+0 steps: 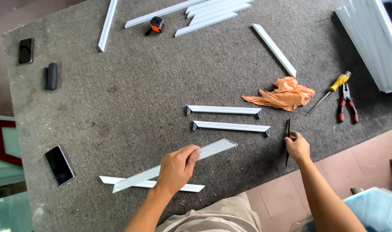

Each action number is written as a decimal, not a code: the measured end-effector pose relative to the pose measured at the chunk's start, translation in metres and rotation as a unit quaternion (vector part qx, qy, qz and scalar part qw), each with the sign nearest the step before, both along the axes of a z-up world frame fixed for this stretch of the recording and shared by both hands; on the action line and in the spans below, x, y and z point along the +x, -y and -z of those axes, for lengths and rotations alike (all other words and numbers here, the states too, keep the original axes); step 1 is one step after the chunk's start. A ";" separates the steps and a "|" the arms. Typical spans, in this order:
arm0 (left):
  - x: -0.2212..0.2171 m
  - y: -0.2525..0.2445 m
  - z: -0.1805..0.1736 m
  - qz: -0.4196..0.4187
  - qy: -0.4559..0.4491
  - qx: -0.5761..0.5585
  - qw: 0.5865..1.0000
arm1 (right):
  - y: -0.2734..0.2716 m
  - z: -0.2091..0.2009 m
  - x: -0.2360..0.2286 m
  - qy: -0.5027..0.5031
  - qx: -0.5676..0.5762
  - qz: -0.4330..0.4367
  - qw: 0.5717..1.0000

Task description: The person assembles white aluminum window frame profiles by hand, using a metal file to deburr edges and a screwdriver to tap and align joints. They handle multiple profile pieces, file edges, and fit them together into frame corners on a workbench.

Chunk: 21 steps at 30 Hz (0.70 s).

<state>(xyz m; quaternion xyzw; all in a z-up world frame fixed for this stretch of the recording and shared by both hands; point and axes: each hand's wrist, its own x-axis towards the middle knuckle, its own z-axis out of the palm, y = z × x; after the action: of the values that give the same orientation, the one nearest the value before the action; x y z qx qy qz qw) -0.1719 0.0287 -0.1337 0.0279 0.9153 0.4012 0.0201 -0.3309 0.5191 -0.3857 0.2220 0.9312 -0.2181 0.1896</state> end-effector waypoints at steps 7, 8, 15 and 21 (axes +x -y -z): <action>0.018 -0.016 -0.037 -0.094 -0.021 0.000 0.995 | 0.122 -0.092 -0.008 -0.114 -0.046 -0.100 0.987; 0.021 -0.019 -0.041 -0.103 -0.040 -0.006 0.994 | 0.129 -0.085 -0.009 -0.120 -0.064 -0.151 0.979; 0.035 -0.035 -0.084 -0.145 -0.137 -0.004 0.980 | 0.182 -0.127 -0.009 -0.123 -0.214 -0.211 0.946; 0.048 -0.046 -0.116 -0.158 -0.187 0.004 0.970 | 0.154 -0.073 -0.019 -0.094 -0.130 -0.300 0.940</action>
<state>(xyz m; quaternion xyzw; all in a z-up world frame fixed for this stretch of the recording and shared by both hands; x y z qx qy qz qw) -0.1242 0.0751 -0.0172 -0.0428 0.8941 0.3905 -0.2148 -0.3499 0.3648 -0.3124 -0.1160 0.9318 -0.2897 0.1853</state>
